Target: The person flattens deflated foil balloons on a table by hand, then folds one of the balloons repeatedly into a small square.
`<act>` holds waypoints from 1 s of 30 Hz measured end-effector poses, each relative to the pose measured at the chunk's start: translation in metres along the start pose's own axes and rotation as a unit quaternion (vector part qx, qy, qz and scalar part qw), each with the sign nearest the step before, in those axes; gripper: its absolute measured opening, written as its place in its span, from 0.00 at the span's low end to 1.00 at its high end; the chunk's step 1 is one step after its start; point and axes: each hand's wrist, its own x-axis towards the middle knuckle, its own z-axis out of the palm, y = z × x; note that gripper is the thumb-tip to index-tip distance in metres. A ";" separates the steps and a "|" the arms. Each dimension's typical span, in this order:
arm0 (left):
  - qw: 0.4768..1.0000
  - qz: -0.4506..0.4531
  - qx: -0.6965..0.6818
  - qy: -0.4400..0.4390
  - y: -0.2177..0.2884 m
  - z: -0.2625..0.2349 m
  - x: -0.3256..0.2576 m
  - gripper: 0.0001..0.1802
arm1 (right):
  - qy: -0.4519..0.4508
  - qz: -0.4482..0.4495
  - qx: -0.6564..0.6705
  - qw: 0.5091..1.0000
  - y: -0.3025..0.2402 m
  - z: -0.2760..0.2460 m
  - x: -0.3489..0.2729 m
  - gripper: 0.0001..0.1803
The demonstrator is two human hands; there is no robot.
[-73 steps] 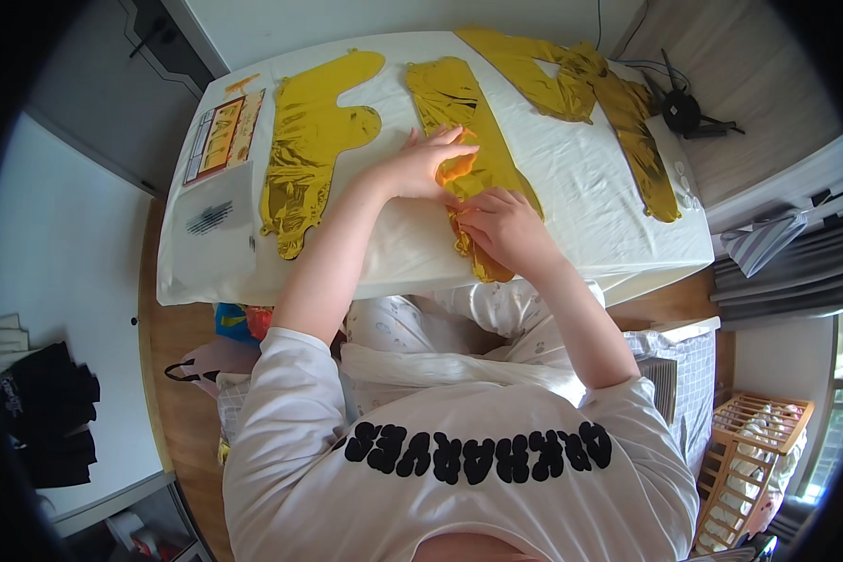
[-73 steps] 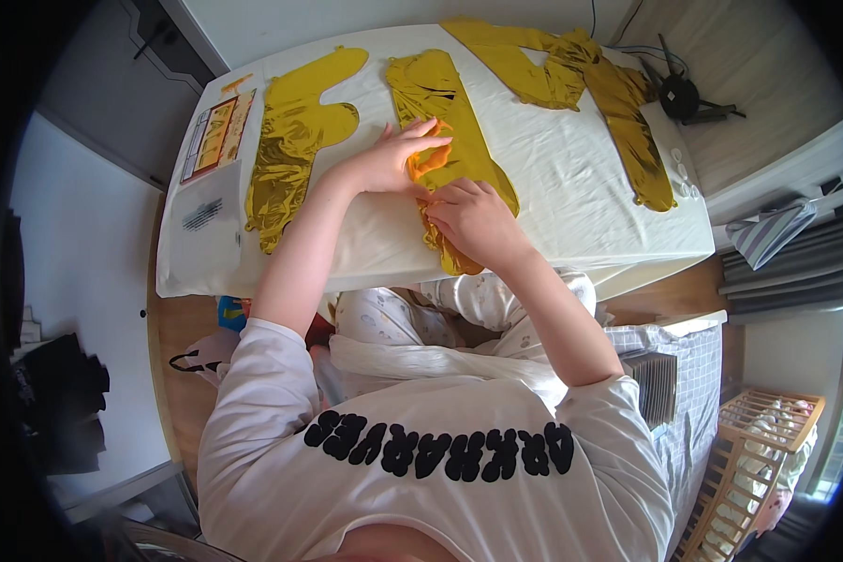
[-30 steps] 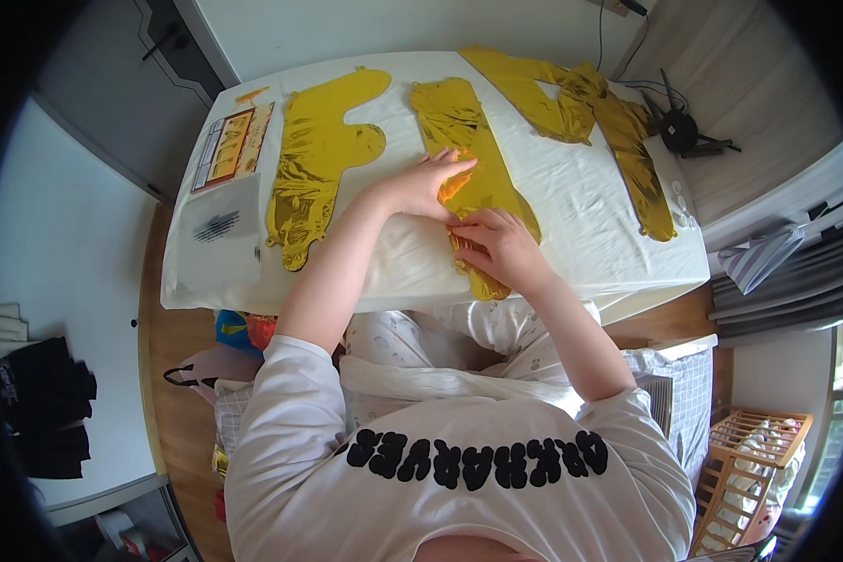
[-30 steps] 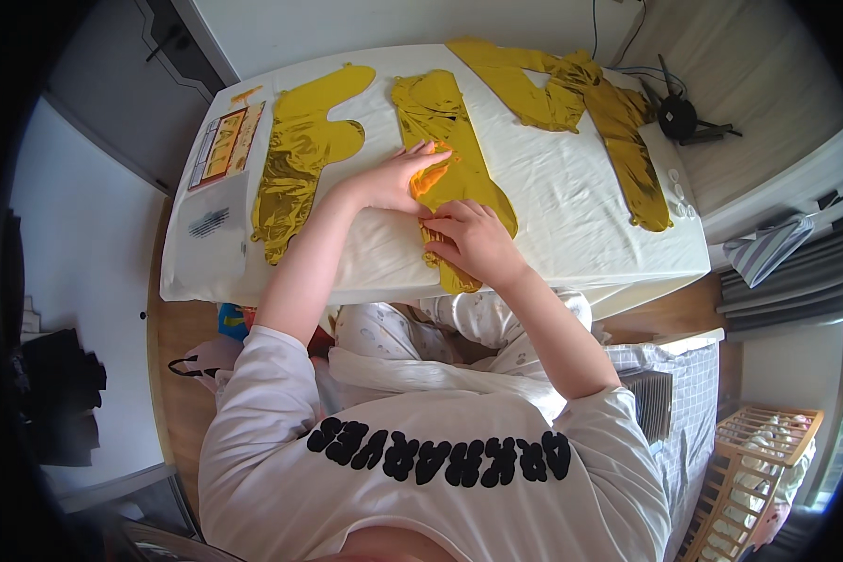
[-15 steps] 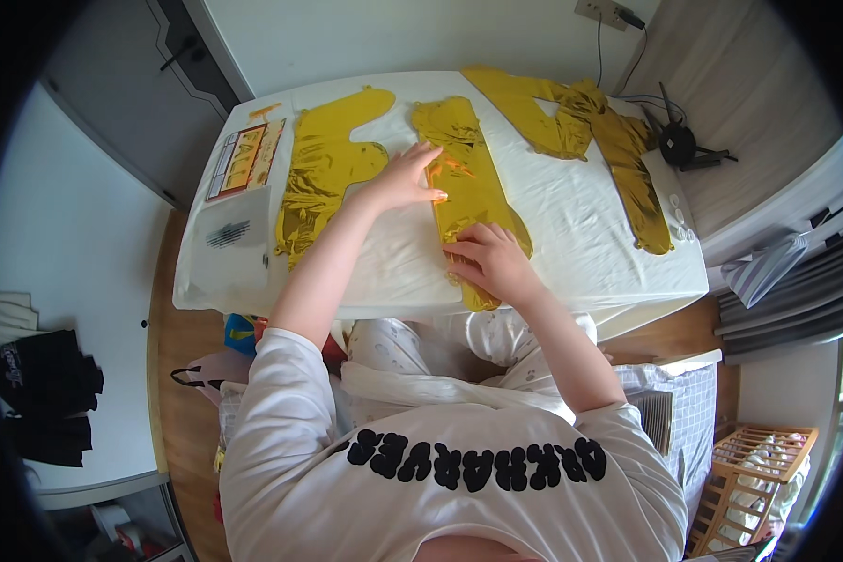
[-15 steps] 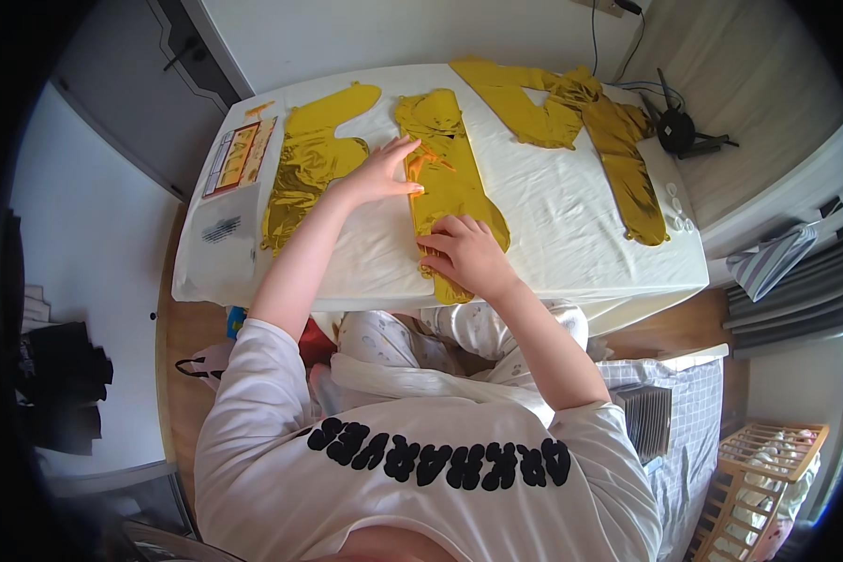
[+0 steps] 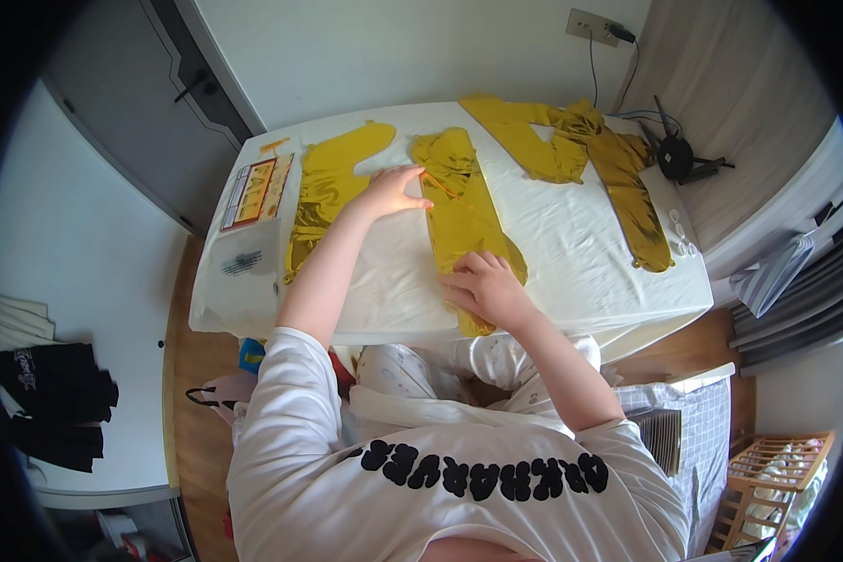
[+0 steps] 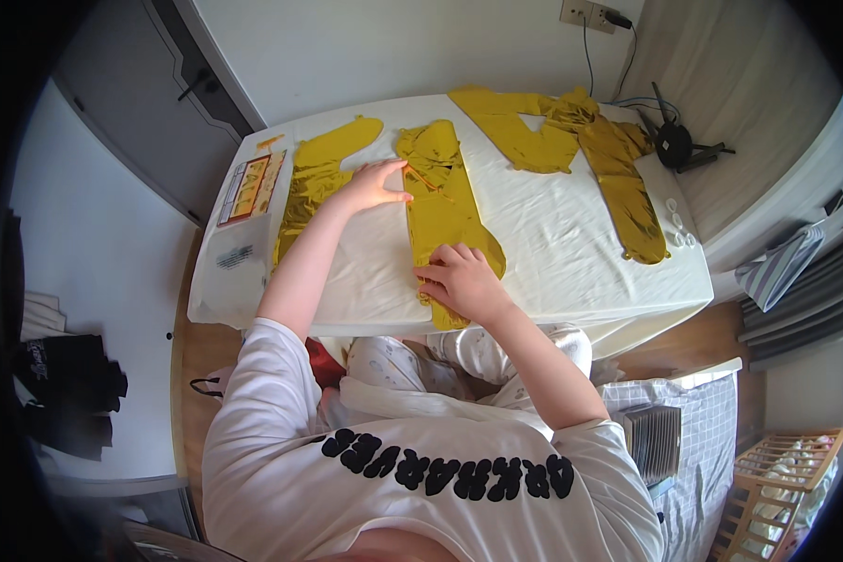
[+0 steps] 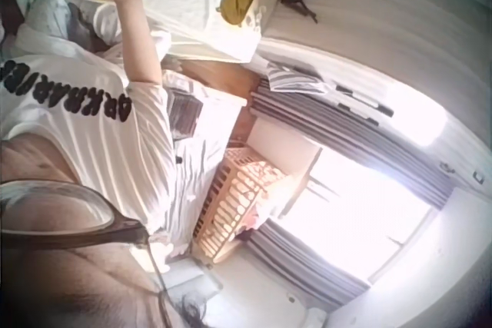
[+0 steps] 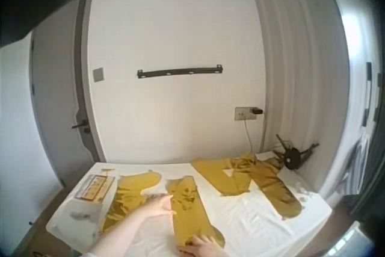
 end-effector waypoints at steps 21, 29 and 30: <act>0.983 -0.007 0.179 -0.031 0.014 -0.018 0.006 0.55 | -0.008 0.002 -0.002 1.000 0.003 -0.001 -0.001 0.15; 0.984 -0.030 0.163 -0.064 0.014 -0.019 0.010 0.57 | -0.019 0.008 -0.005 1.000 0.004 0.000 -0.001 0.15; 0.985 -0.028 0.161 -0.060 0.013 -0.018 0.010 0.57 | -0.019 0.010 -0.006 1.000 0.004 -0.001 -0.001 0.15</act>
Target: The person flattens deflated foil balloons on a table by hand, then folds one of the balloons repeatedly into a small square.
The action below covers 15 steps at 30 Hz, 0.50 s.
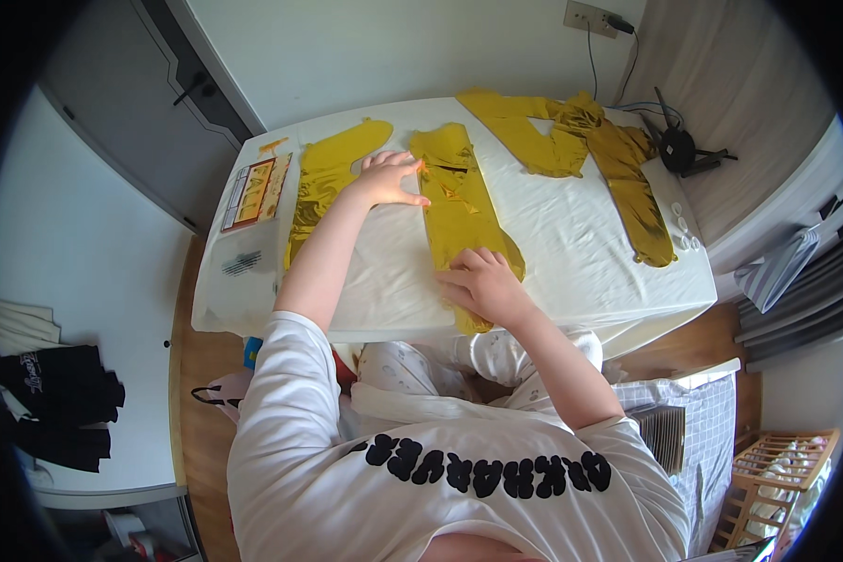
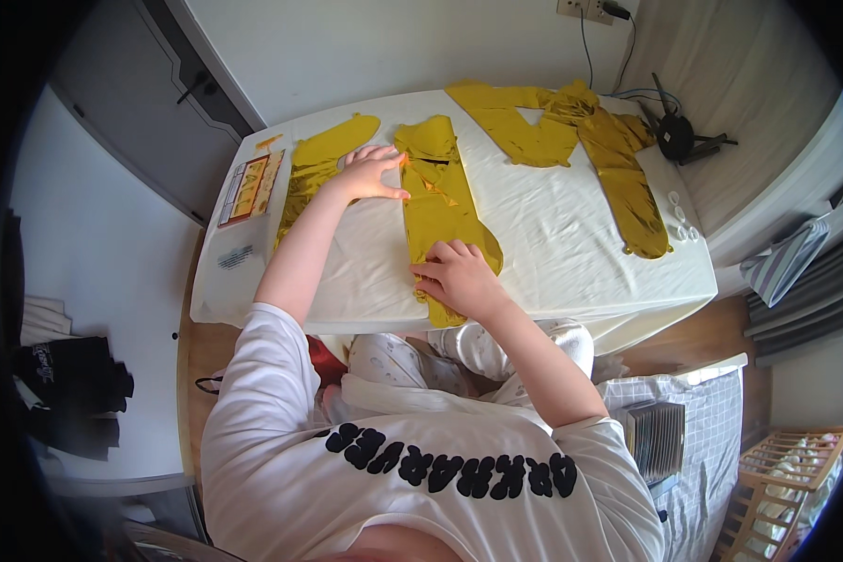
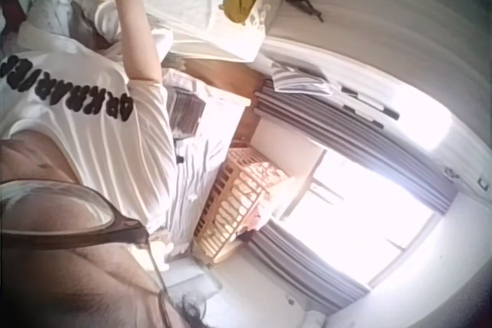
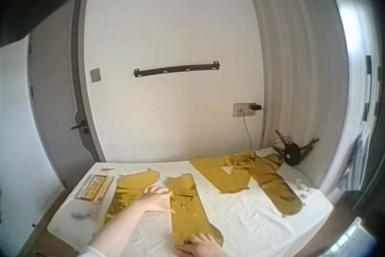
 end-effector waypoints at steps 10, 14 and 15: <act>0.997 0.006 -0.007 0.079 0.004 0.008 -0.011 0.57 | 0.005 -0.003 -0.002 1.000 0.001 0.002 -0.001 0.15; 0.988 0.043 -0.081 0.123 0.030 0.019 -0.034 0.48 | 0.005 -0.005 0.006 1.000 0.001 0.003 -0.002 0.15; 0.987 0.061 -0.116 0.097 0.043 0.021 -0.040 0.44 | 0.010 -0.006 0.005 1.000 0.001 0.002 -0.002 0.15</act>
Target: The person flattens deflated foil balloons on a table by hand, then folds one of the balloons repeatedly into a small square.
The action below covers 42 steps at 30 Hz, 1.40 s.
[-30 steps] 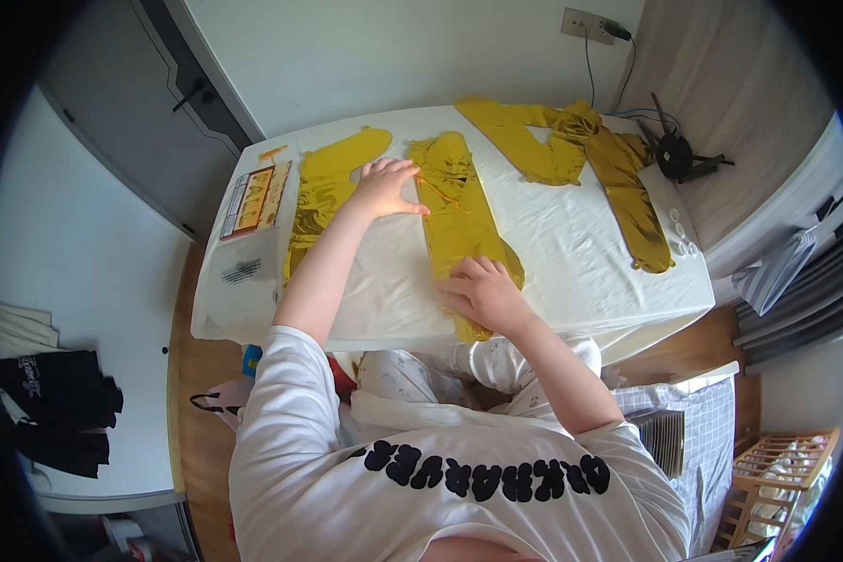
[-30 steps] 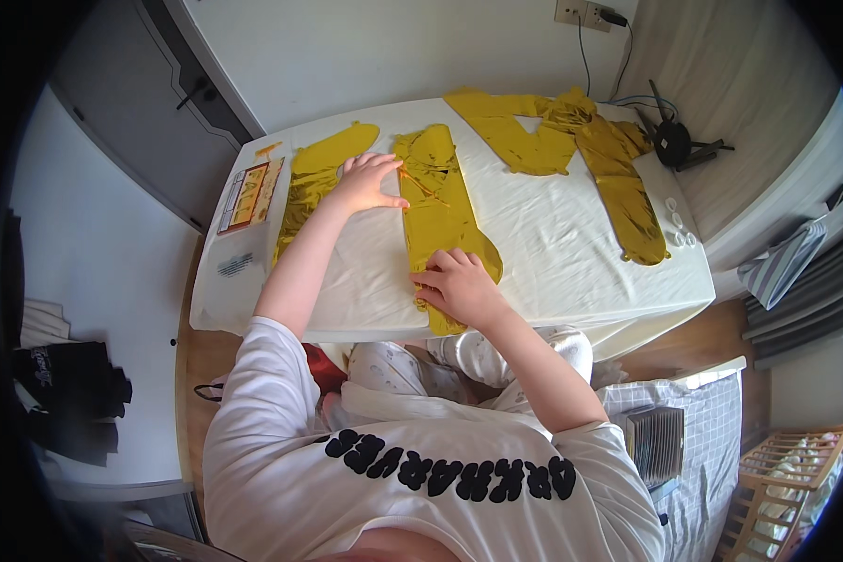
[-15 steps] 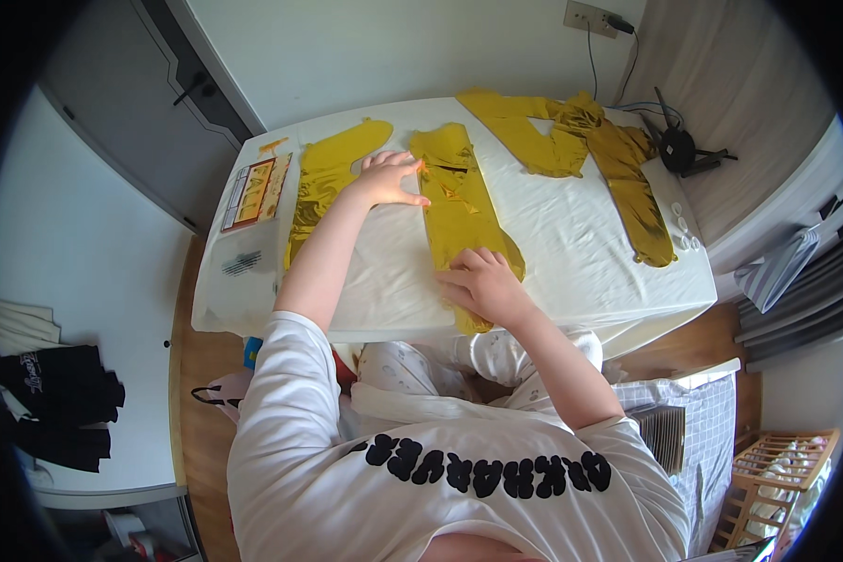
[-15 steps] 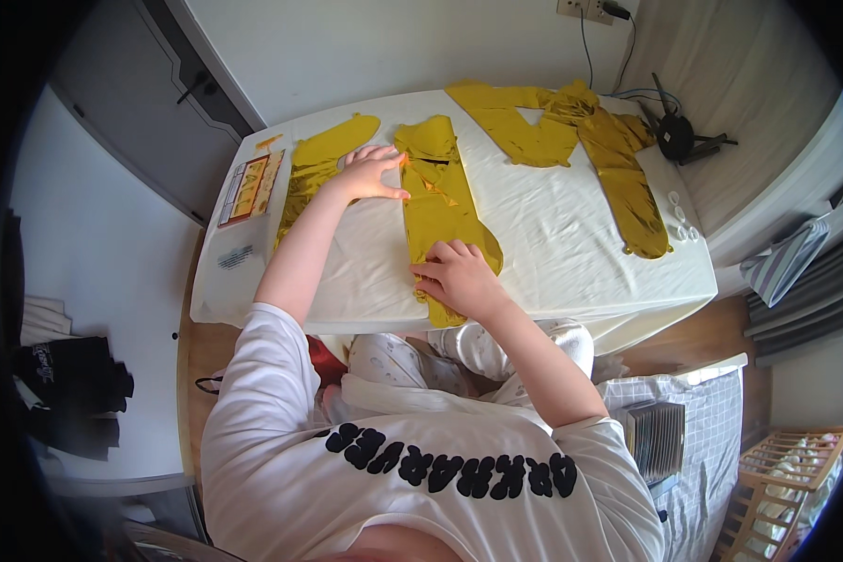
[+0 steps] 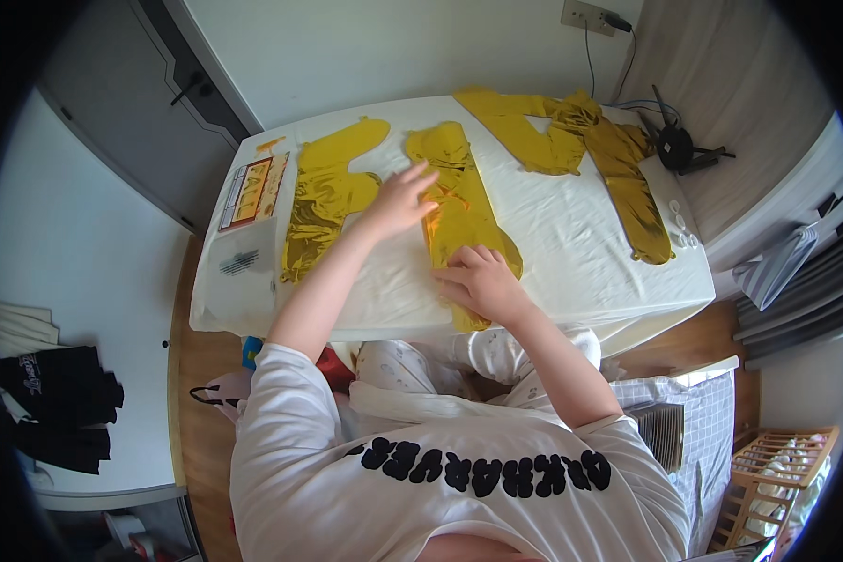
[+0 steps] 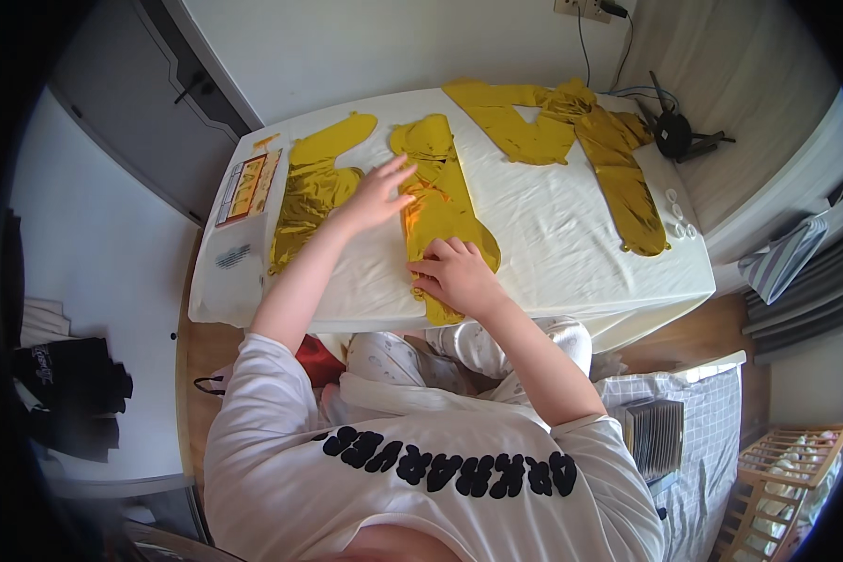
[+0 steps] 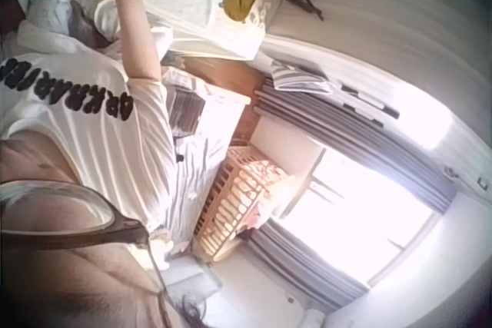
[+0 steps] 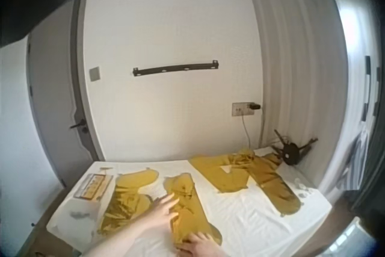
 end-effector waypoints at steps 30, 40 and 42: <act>0.992 0.045 0.102 -0.054 0.039 0.043 -0.032 0.49 | 0.178 0.331 -0.118 0.919 0.025 -0.022 -0.021 0.19; 0.993 0.047 0.097 -0.047 0.037 0.047 -0.031 0.42 | 0.111 0.356 -0.070 0.925 0.038 -0.022 -0.015 0.21; 0.994 0.051 0.089 -0.048 0.038 0.046 -0.031 0.42 | 0.126 0.383 0.146 0.904 0.045 -0.023 -0.010 0.22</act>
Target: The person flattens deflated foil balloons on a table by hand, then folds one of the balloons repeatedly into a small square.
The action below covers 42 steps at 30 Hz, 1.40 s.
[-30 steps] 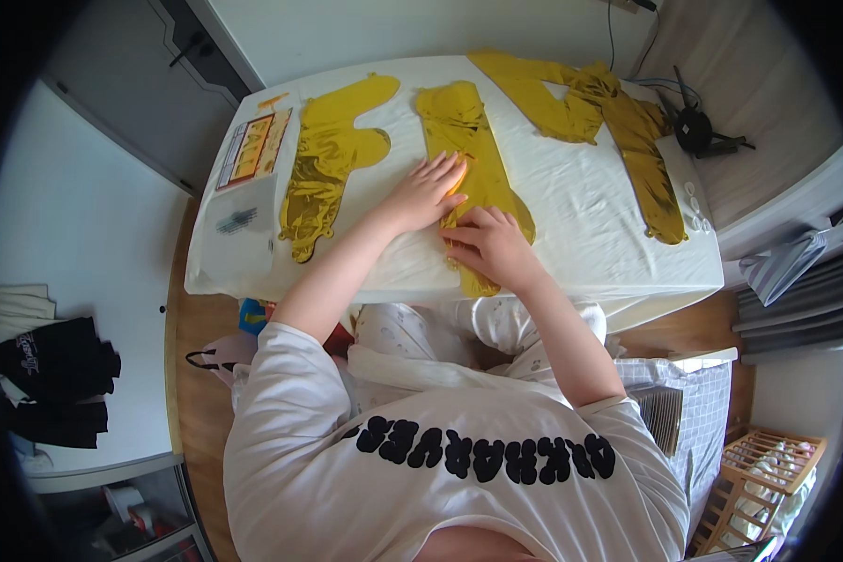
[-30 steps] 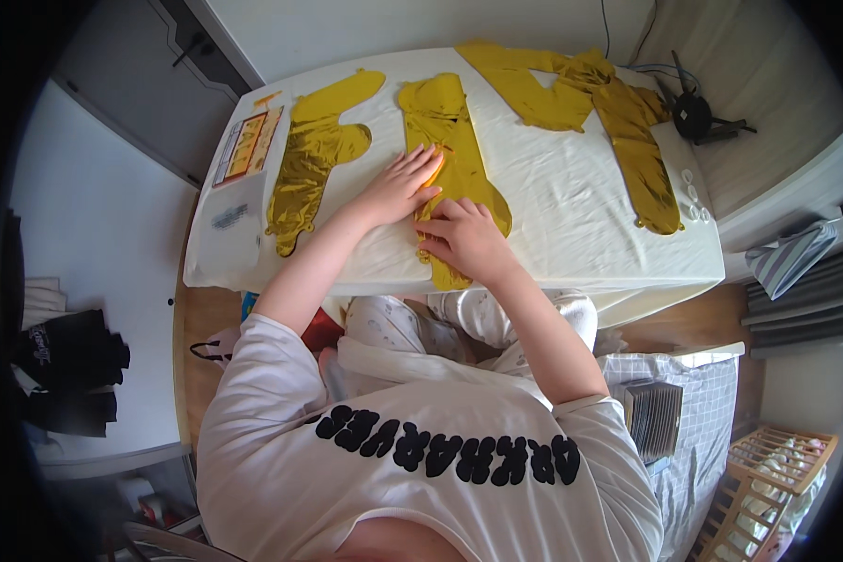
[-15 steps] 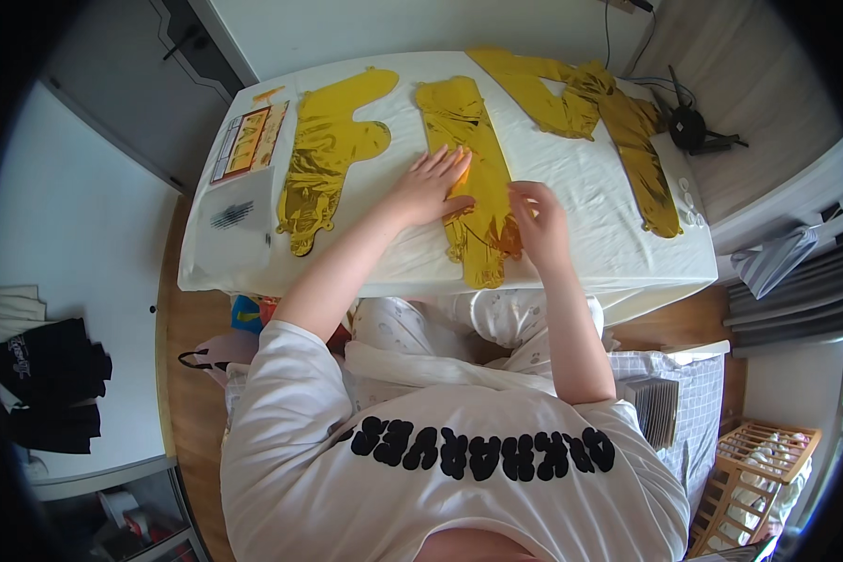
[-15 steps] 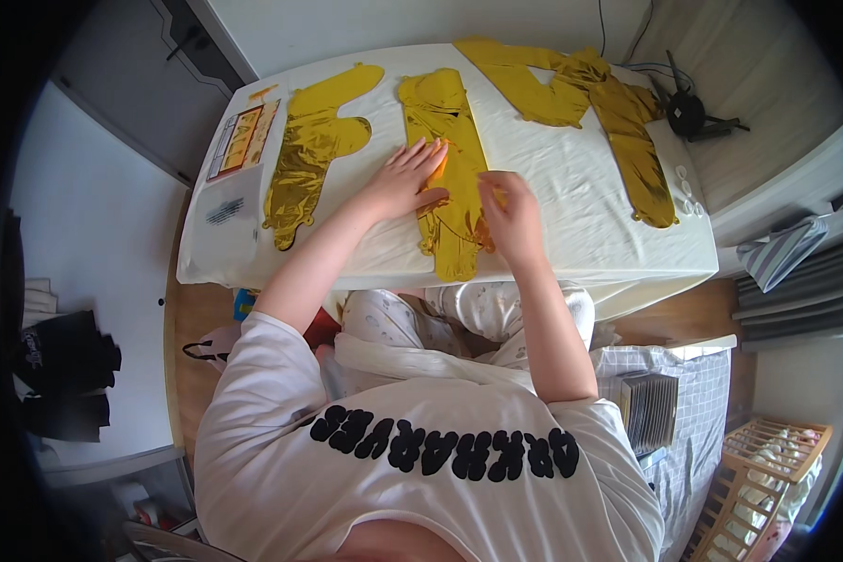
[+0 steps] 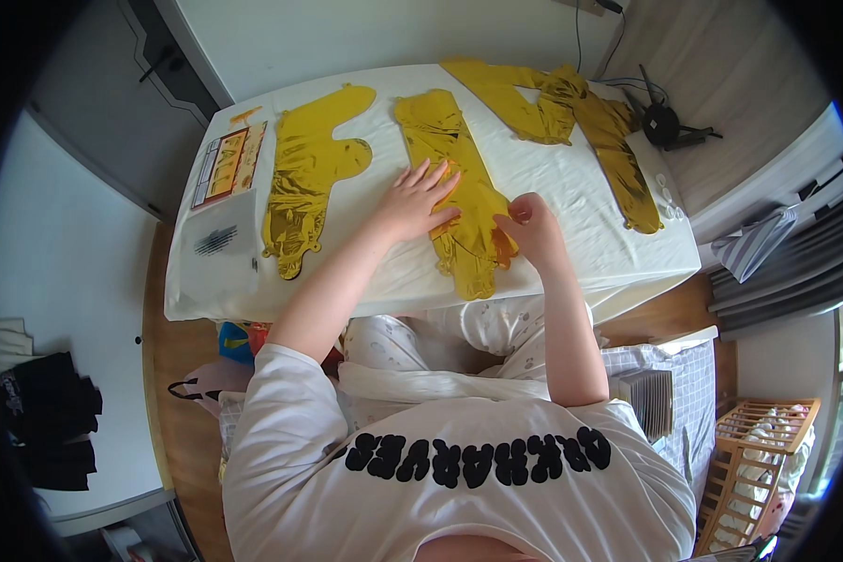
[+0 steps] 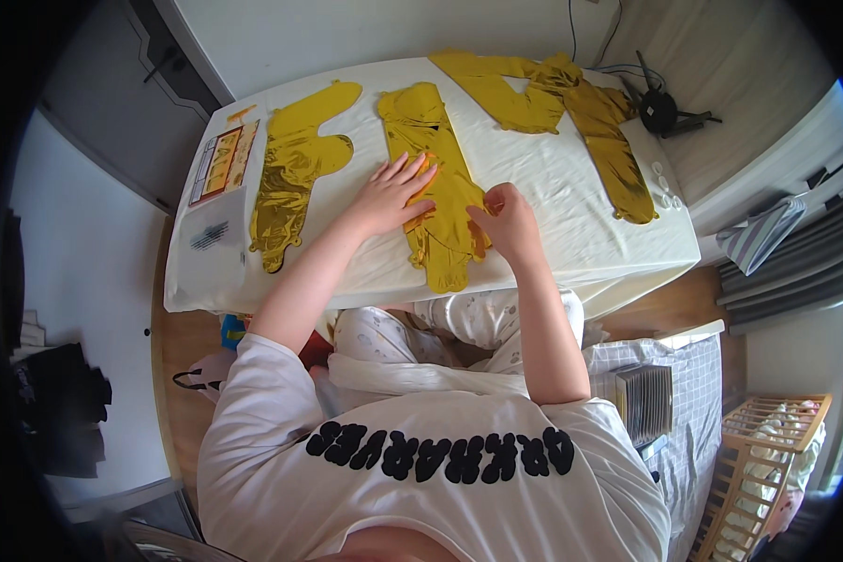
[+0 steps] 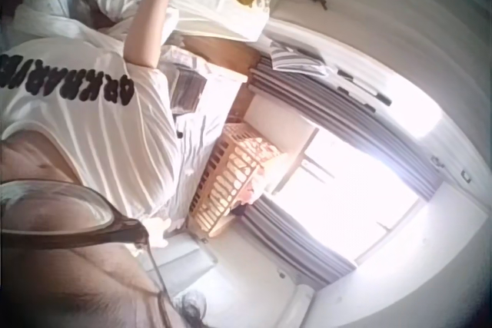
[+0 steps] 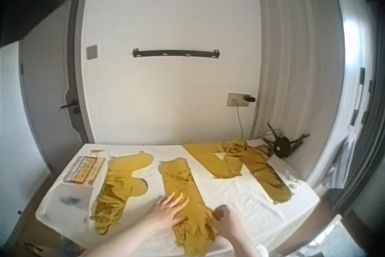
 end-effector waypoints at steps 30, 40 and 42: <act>1.000 0.000 0.004 -0.001 0.000 -0.003 -0.002 0.43 | -0.039 -0.383 -0.176 0.906 -0.023 0.004 -0.006 0.13; 1.000 0.002 0.006 -0.007 0.002 -0.003 -0.002 0.38 | -0.167 -0.395 -0.158 0.889 -0.032 -0.003 0.009 0.12; 1.000 0.008 0.010 0.006 0.000 -0.001 -0.002 0.36 | -0.170 -0.397 -0.170 0.886 -0.035 -0.002 0.008 0.11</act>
